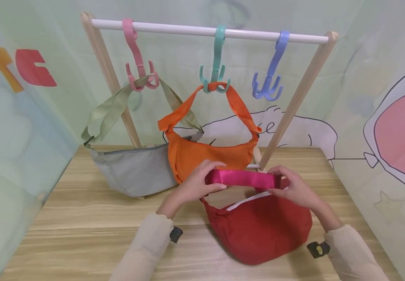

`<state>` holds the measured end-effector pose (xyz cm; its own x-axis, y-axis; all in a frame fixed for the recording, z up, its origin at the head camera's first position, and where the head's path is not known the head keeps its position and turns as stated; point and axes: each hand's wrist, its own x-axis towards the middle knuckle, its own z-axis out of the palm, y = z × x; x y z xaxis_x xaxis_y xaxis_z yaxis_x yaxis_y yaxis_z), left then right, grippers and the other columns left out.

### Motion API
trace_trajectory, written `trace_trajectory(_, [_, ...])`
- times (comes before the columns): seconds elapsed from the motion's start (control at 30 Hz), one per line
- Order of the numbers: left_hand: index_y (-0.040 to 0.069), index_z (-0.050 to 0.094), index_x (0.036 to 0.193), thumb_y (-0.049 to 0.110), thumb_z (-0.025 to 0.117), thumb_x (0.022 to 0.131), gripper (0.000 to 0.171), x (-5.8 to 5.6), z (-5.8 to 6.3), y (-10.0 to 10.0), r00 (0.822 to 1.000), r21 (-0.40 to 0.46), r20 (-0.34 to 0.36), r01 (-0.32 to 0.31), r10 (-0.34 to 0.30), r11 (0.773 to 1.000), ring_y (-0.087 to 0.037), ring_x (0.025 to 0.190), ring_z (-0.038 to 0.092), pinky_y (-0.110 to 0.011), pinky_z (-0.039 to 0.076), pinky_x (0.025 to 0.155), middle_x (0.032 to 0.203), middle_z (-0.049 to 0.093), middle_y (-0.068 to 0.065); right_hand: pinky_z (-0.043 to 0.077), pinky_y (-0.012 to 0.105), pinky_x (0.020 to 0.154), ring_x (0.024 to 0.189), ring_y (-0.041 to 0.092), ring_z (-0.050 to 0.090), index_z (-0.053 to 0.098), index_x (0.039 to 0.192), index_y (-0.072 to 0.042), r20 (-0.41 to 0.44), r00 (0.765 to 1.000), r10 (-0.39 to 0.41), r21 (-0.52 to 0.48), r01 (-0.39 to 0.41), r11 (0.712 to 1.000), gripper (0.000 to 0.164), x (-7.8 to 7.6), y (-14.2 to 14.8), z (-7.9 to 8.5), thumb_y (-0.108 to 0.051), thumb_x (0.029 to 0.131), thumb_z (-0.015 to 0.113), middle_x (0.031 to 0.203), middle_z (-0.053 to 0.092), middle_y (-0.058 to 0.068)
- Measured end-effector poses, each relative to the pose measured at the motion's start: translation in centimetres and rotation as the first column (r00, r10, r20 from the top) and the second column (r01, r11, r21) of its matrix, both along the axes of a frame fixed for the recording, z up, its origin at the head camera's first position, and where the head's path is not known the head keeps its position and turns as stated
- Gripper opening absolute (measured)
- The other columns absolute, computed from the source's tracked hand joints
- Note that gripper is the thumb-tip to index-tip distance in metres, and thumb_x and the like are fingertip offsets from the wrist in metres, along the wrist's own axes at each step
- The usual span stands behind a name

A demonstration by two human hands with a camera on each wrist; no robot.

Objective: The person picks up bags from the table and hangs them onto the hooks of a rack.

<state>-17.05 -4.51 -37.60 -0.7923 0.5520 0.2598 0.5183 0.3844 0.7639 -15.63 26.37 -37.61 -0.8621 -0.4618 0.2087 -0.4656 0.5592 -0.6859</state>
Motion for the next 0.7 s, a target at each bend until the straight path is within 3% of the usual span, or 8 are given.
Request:
trace_trajectory(0.27, [0.011, 0.057, 0.117, 0.021, 0.075, 0.076, 0.046, -0.2, 0.5, -0.1, 0.999, 0.019, -0.04, -0.028, 0.029, 0.999, -0.017, 0.085, 0.047, -0.028, 0.043, 0.067, 0.097, 0.05, -0.004, 0.053, 0.029, 0.065, 0.088, 0.026, 0.051, 0.052, 0.108, 0.001, 0.026, 1.0, -0.008, -0.055, 0.009, 0.998, 0.043, -0.1, 0.2, 0.5, 0.006, 0.071, 0.073, 0.102, 0.055, 0.012])
trace_trajectory(0.53, [0.011, 0.06, 0.113, 0.018, 0.076, 0.075, 0.041, -0.3, 1.0, 0.0, 0.995, 0.039, -0.08, -0.051, 0.054, 0.998, -0.017, 0.08, 0.046, -0.026, 0.042, 0.062, 0.092, 0.049, -0.003, 0.053, 0.031, 0.069, 0.096, 0.028, 0.047, 0.052, 0.112, -0.002, 0.084, 0.995, -0.054, -0.034, 0.057, 0.998, 0.045, -0.1, 0.6, 1.1, 0.003, 0.073, 0.073, 0.111, 0.052, 0.012])
trace_trajectory(0.6, [0.011, 0.06, 0.112, 0.017, 0.076, 0.075, 0.041, -0.4, 1.2, 0.0, 0.995, 0.04, -0.075, -0.058, 0.06, 0.998, -0.017, 0.08, 0.047, -0.026, 0.042, 0.062, 0.092, 0.05, -0.003, 0.052, 0.032, 0.069, 0.096, 0.027, 0.047, 0.053, 0.112, -0.002, 0.065, 0.996, -0.054, -0.021, 0.055, 0.998, 0.045, -0.1, 0.7, 1.3, 0.003, 0.072, 0.073, 0.11, 0.054, 0.012])
trace_trajectory(0.7, [0.011, 0.061, 0.111, 0.016, 0.076, 0.075, 0.04, -0.5, 1.4, 0.0, 0.995, 0.045, -0.064, -0.069, 0.072, 0.997, -0.017, 0.08, 0.047, -0.027, 0.041, 0.062, 0.092, 0.05, -0.004, 0.052, 0.031, 0.071, 0.092, 0.022, 0.049, 0.054, 0.11, -0.002, -0.03, 0.999, -0.045, 0.025, 0.045, 0.999, 0.044, -0.2, 0.9, 1.7, 0.003, 0.071, 0.074, 0.106, 0.057, 0.009])
